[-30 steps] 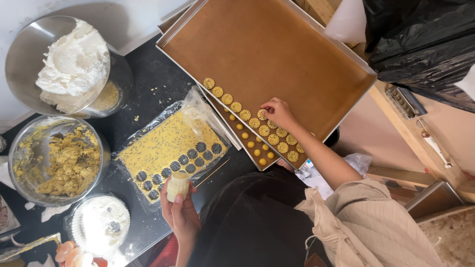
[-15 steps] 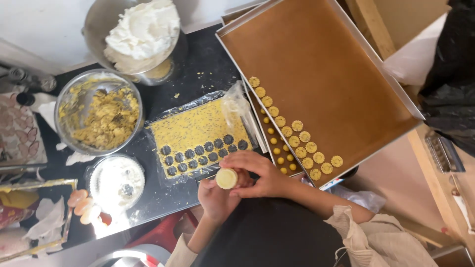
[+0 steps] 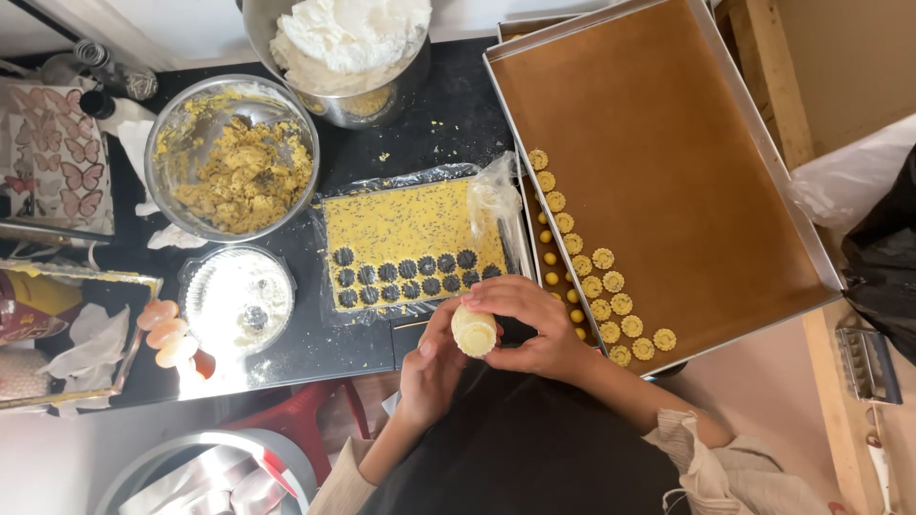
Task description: Manually shaping cookie dough into molds and arranging the formed cookies onto a baking tray.
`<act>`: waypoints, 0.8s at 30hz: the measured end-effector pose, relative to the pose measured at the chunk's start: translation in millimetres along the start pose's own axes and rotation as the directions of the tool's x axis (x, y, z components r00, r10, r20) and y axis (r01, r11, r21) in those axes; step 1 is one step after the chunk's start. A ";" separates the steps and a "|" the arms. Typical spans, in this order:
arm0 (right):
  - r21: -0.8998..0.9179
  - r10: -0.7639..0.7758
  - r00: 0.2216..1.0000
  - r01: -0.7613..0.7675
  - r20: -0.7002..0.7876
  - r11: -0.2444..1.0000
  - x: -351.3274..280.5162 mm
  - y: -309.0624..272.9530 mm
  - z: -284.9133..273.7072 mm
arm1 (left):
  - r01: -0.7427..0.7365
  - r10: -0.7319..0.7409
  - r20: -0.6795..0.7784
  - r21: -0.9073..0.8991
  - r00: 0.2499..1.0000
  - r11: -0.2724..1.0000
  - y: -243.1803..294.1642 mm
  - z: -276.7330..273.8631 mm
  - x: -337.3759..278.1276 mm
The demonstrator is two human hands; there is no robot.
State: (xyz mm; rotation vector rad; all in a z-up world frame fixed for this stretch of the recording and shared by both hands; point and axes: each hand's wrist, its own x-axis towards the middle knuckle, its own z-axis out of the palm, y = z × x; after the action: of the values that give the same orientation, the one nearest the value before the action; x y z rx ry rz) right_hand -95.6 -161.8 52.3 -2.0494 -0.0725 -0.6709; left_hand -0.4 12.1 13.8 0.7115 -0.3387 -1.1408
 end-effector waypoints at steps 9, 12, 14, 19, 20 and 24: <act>-0.081 -0.066 0.998 0.067 0.022 0.994 7.2 -8.1 8.1 | -0.087 0.095 -0.049 0.157 0.994 0.984 10.8 14.2 -15.2; -0.114 -0.118 0.991 0.125 0.065 0.986 12.9 -10.8 16.3 | -0.074 0.081 -0.149 0.046 0.986 0.996 4.1 11.0 -19.4; -0.079 -0.129 0.986 0.137 0.106 0.987 15.2 -11.5 26.3 | -0.111 0.105 -0.187 -0.021 0.977 0.994 0.7 7.2 -25.5; 0.051 -0.132 0.958 0.123 0.256 0.991 32.2 -9.4 59.2 | -0.230 0.163 -0.293 -0.208 0.942 0.951 9.2 -1.7 -42.2; 0.086 -0.113 0.949 0.092 0.294 0.992 33.1 -8.0 68.2 | -0.244 0.154 -0.313 -0.271 0.937 0.931 8.8 -6.4 -48.1; 0.239 -0.012 0.906 -0.099 0.422 0.966 40.3 13.6 115.4 | -0.295 0.095 -0.439 -0.412 0.893 0.862 39.9 -13.3 -70.0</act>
State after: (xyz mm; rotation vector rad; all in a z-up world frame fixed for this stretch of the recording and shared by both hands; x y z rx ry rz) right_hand -7.5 -84.6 14.8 -1.9033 -0.3451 -0.1663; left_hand 7.8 89.7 38.0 0.4485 0.2171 -0.8015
